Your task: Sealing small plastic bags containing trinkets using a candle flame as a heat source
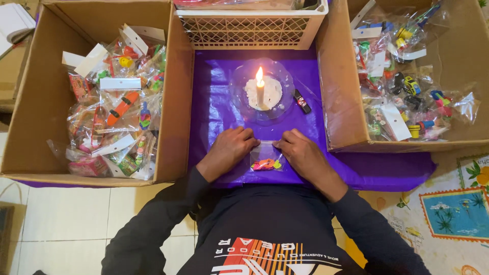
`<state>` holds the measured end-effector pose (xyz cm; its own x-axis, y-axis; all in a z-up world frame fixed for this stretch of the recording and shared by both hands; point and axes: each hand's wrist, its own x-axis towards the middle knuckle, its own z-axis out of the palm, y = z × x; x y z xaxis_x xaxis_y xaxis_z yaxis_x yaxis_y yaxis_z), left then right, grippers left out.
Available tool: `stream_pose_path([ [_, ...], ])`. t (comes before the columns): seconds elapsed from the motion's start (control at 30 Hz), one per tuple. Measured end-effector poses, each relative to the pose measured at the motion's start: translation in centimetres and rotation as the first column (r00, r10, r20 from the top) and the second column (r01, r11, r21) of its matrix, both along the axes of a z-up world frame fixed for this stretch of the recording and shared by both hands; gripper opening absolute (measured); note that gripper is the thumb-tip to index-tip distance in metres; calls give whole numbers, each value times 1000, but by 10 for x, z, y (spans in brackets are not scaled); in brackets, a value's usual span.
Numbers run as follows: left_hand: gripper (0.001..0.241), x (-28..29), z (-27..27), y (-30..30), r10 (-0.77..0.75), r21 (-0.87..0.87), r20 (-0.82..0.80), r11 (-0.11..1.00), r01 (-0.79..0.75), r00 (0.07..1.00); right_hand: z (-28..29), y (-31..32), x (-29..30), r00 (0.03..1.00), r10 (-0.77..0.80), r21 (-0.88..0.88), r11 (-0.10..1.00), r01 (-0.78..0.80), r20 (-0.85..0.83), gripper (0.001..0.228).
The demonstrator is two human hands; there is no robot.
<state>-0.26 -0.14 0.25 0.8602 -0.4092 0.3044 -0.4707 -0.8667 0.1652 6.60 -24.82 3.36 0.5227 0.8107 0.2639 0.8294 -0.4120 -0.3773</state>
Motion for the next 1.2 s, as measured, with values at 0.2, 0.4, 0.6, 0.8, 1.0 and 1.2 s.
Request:
stream_pose_path([
  [0.2,14,-9,10,-4,20,76,-40,997,-17,999,0,0,-1,999,21,-69,997,-19,36,10],
  [0.4,13,-14,13,-6,21,69,-3,997,-21,1000,-12,-3,-2,994,26,-108,994,-15,102,11],
  [0.6,12,-19,7,-10,84,70,47,994,-87,995,-14,-7,-2,988,28,-114,993,-11,154,11],
  [0.8,12,-22,-7,-11,113,78,133,989,-124,985,-18,-9,-9,979,4,-130,991,23,204,19],
  [1.0,12,-21,-20,-13,53,52,196,997,-64,979,-15,-7,-16,981,-22,-108,993,43,195,23],
  [1.2,19,-25,-20,-14,71,22,110,997,-73,991,2,-2,-21,983,29,-246,969,17,181,53],
])
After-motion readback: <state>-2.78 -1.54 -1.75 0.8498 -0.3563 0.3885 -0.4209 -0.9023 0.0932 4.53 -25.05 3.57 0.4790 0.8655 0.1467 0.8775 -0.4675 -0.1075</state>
